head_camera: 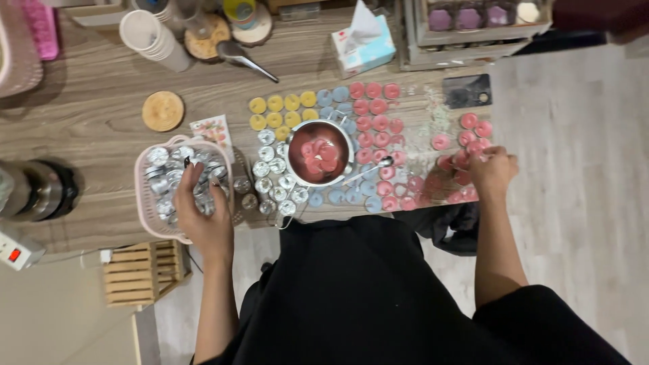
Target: Assembling tealight candles by placing wicks and wax discs into metal cups.
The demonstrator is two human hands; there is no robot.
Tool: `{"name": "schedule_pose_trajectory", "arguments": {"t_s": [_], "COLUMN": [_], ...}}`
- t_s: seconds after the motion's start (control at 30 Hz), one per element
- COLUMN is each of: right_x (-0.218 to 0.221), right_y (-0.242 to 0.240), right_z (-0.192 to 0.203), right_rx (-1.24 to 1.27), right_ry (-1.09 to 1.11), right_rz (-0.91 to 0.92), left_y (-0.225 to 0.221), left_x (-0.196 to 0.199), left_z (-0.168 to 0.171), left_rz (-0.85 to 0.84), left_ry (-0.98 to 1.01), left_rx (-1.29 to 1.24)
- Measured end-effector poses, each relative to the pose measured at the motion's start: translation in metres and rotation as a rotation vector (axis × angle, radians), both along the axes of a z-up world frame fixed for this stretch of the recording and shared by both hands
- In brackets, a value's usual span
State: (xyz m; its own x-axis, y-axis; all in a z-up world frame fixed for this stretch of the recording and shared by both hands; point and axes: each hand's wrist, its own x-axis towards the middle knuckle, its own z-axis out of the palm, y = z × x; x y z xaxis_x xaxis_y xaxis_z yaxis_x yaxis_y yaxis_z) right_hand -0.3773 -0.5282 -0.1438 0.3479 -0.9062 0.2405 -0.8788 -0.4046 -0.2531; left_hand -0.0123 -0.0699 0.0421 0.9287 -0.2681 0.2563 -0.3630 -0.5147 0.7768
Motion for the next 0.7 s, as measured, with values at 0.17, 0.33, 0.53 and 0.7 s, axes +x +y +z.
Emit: {"name": "schedule_pose_trajectory", "arguments": {"t_s": [0.17, 0.33, 0.53, 0.7], "right_x": [-0.019, -0.007, -0.008, -0.031], "right_y": [-0.001, -0.004, -0.03, -0.061], "right_z": [0.029, 0.02, -0.014, -0.055], "right_rx": [0.204, 0.128, 0.138, 0.19], "right_ry": [-0.092, -0.162, -0.121, -0.012], "right_rz": [-0.024, 0.165, 0.152, 0.319], "left_y": [-0.043, -0.09, -0.126, -0.131], "left_x": [-0.015, -0.034, -0.06, -0.073], "left_z": [0.017, 0.022, 0.024, 0.023], "left_rz": [-0.119, -0.275, -0.347, -0.408], "left_ry": [-0.159, -0.178, -0.172, 0.016], "left_rx": [0.008, -0.074, -0.102, -0.203]}}
